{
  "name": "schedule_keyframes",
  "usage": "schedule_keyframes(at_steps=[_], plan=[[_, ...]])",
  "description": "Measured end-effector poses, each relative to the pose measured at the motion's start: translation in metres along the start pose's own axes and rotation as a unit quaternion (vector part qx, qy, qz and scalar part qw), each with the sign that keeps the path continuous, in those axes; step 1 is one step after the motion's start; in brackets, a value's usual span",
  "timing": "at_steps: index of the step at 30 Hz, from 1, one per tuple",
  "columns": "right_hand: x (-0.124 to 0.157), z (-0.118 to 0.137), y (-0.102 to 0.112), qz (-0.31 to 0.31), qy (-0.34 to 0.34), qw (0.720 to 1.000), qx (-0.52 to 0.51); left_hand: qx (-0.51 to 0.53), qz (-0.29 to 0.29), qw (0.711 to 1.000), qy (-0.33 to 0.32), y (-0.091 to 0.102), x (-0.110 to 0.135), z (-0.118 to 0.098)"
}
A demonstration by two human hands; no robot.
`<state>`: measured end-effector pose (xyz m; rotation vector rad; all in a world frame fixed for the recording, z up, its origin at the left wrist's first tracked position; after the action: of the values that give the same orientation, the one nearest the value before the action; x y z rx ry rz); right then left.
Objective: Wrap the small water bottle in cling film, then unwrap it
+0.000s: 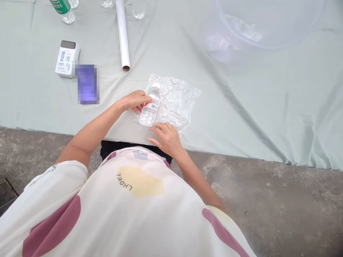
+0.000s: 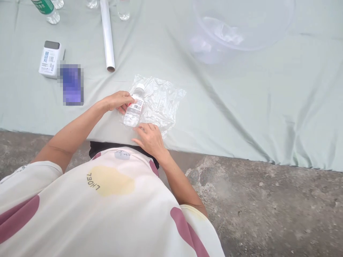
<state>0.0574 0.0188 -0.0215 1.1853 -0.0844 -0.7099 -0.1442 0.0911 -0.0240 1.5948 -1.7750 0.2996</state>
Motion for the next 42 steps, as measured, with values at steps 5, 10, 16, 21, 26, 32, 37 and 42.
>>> schedule_keyframes(at_steps=[5,10,16,21,26,32,37,42], plan=[[0.056,-0.042,0.008,0.056,-0.056,0.997,0.023,-0.008,0.009,1.000,0.003,0.002,0.000,-0.001],[0.052,-0.040,0.044,-0.064,-0.121,0.989,0.052,-0.019,-0.008,1.000,-0.010,0.001,-0.001,0.003],[-0.016,0.052,-0.011,0.112,-0.087,0.989,-0.052,-0.024,-0.025,0.999,-0.021,-0.002,0.001,0.005],[-0.028,0.073,-0.044,0.271,-0.132,0.953,0.041,-0.025,-0.036,0.999,-0.026,-0.001,0.005,0.004],[-0.016,0.074,-0.047,0.288,-0.093,0.953,-0.025,-0.039,-0.063,0.996,-0.051,-0.003,0.009,0.005],[-0.008,0.058,-0.024,0.180,-0.117,0.955,-0.205,-0.116,-0.077,0.989,-0.042,-0.003,0.019,0.001],[-0.021,0.023,0.006,-0.010,-0.179,0.966,-0.185,-0.200,-0.163,0.961,-0.096,0.009,0.027,-0.007],[-0.044,0.004,0.010,-0.102,-0.173,0.971,-0.130,-0.189,-0.288,0.935,-0.085,0.028,0.044,0.017]])
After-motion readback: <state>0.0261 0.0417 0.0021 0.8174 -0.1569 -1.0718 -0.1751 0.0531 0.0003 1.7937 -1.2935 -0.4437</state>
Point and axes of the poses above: each hand's wrist, its own x-axis away from the middle knuckle, its own y-axis out of the back of the hand, z = x × y, the point moved 5 cm from there along -x, towards the middle knuckle, and after that the axes turned 2 degrees about -z, right-handed, at the moved point
